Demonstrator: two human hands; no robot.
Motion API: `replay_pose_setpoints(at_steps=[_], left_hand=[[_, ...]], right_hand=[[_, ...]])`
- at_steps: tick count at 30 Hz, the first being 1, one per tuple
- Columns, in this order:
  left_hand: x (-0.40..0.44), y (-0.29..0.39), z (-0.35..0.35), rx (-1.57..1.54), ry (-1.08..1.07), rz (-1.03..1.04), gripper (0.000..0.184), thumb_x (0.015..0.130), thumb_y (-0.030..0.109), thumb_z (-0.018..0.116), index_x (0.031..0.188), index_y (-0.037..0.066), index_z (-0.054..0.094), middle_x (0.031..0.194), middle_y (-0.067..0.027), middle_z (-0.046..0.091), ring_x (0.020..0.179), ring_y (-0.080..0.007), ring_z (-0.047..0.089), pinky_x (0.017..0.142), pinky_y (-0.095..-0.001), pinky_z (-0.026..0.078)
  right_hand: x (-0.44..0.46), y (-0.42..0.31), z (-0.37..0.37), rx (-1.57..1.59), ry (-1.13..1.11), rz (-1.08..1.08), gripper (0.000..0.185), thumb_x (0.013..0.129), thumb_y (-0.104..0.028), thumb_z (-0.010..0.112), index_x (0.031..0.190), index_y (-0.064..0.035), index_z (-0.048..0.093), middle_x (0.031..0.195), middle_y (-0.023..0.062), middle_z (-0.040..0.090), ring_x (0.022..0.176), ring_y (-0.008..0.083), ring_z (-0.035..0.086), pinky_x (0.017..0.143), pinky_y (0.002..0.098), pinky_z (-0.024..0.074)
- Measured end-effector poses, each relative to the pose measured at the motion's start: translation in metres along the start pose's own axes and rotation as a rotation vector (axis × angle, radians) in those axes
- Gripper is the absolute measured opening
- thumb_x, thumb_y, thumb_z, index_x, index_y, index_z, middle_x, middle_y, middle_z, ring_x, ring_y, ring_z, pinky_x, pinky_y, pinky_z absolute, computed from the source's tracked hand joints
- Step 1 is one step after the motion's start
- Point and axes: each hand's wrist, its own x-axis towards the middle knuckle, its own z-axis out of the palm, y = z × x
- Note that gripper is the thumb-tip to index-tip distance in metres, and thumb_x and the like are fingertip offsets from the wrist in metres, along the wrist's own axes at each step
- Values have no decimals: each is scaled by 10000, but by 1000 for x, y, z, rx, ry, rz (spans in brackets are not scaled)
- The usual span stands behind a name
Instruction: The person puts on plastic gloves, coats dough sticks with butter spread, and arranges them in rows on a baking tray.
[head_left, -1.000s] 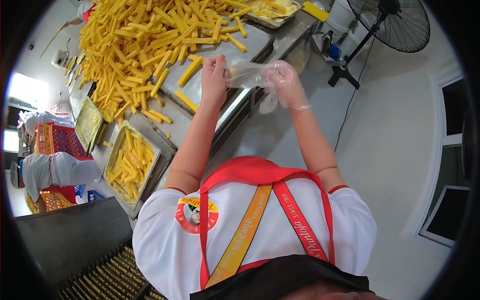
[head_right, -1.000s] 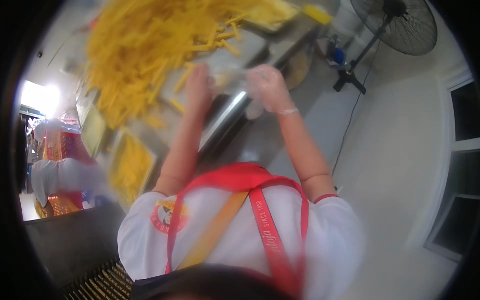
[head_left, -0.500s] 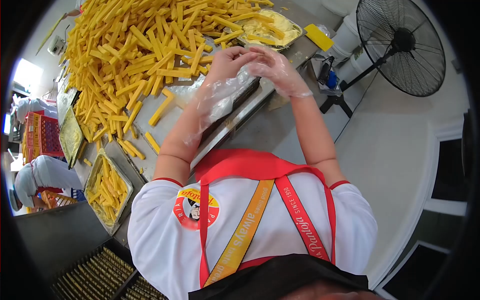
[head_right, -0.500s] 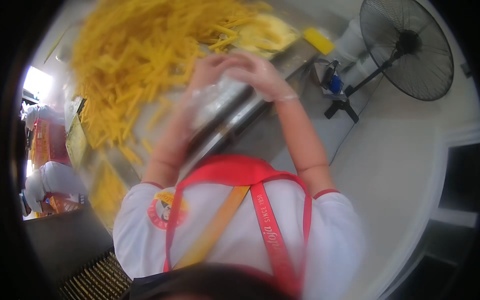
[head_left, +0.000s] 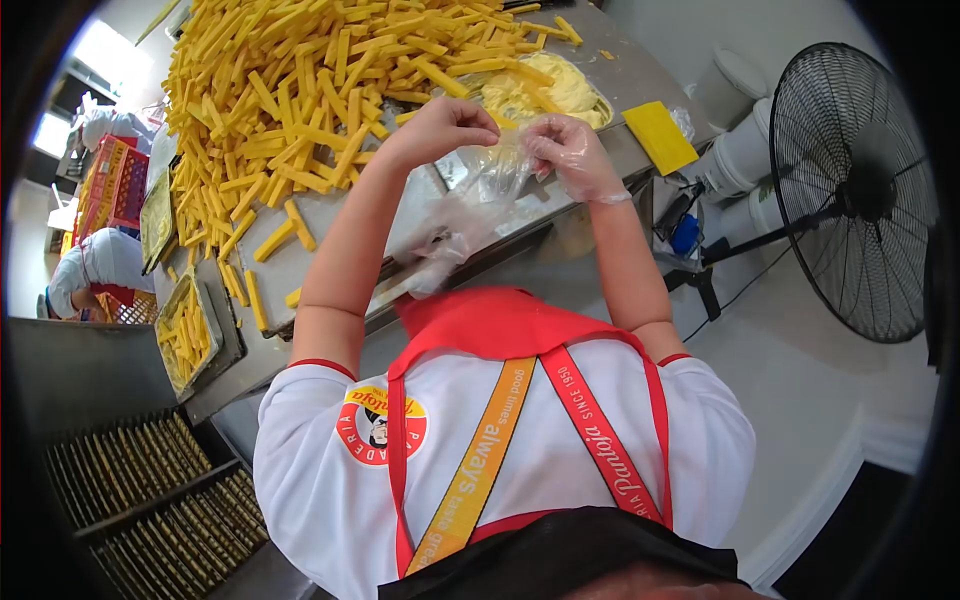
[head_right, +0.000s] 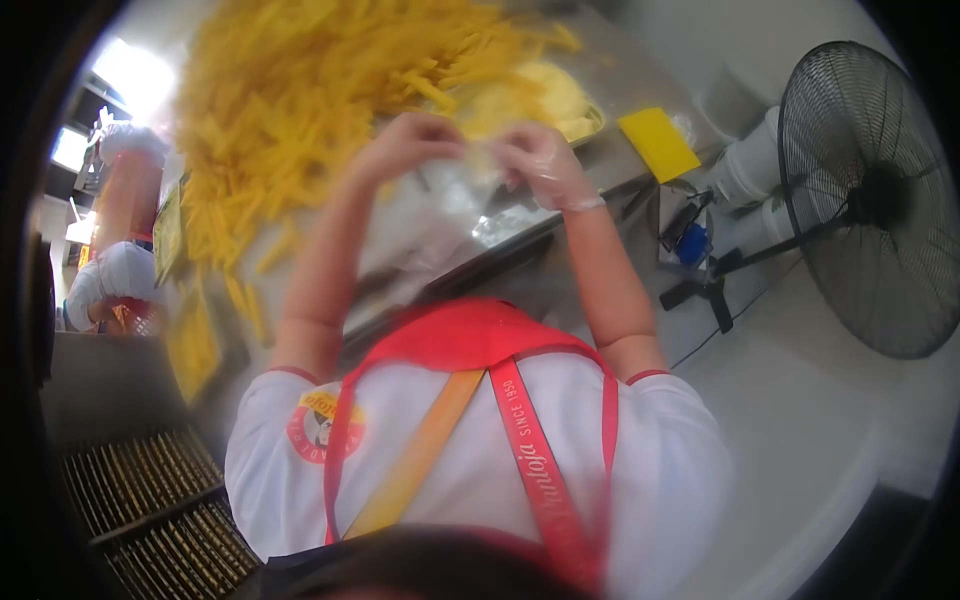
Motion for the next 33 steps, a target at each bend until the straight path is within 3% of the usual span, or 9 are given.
replay_pose_setpoints(at_steps=[1,4,11,14,17,20,23,29,33], left_hand=[[11,7,8,104,38,-16,168,856,126,735,990,25,739,924,-30,735,849,-69,646,714,-240,485],[33,32,21,98,93,-152,188,861,138,729,1013,29,740,898,-24,735,822,-71,640,703,-243,485],[85,66,65,226,201,-214,225,838,220,770,835,7,696,722,-22,654,652,-80,581,577,-255,463],[104,48,68,175,114,12,307,805,283,811,800,10,670,690,-25,637,624,-79,582,549,-248,457],[120,40,72,-31,101,59,335,804,311,813,777,19,651,673,-31,624,610,-81,588,560,-242,466],[126,69,73,254,60,-57,315,833,297,795,797,22,647,700,-29,626,634,-84,604,568,-244,475],[136,75,78,324,-17,-96,309,846,302,789,821,27,649,720,-20,621,618,-89,592,571,-241,478],[142,52,78,-196,-262,35,333,844,328,794,805,32,644,715,26,598,611,-67,532,597,-227,458],[158,47,69,-74,-407,28,304,845,321,794,828,47,663,724,42,597,662,-54,527,617,-226,449]], right_hand=[[1,0,-16,0,-8,-14,121,881,-92,699,951,-2,657,766,24,626,634,81,575,581,221,486],[3,2,-54,-6,-29,-42,130,873,-80,703,958,3,651,795,33,631,665,83,577,608,220,485],[3,-3,-88,-51,-64,-157,221,855,-59,732,1029,15,618,955,56,632,885,119,610,799,234,499],[7,-13,-81,53,-11,-218,240,856,-32,729,1059,17,612,971,55,634,900,123,619,820,244,509],[12,-3,-103,91,-7,-189,231,864,-18,717,1069,21,619,966,53,643,875,117,627,799,249,522],[6,-5,-117,30,22,-123,179,881,-18,698,1046,22,639,937,49,654,842,107,623,766,249,525],[-1,-10,-120,38,75,-147,111,891,-21,685,990,21,660,896,42,660,827,97,609,761,248,517],[-9,1,-129,-212,290,-267,38,894,-11,673,930,3,677,881,19,666,829,97,596,792,257,498],[-17,-7,-130,-219,333,-302,16,902,-3,665,901,-13,677,884,11,669,833,106,601,798,252,493]])
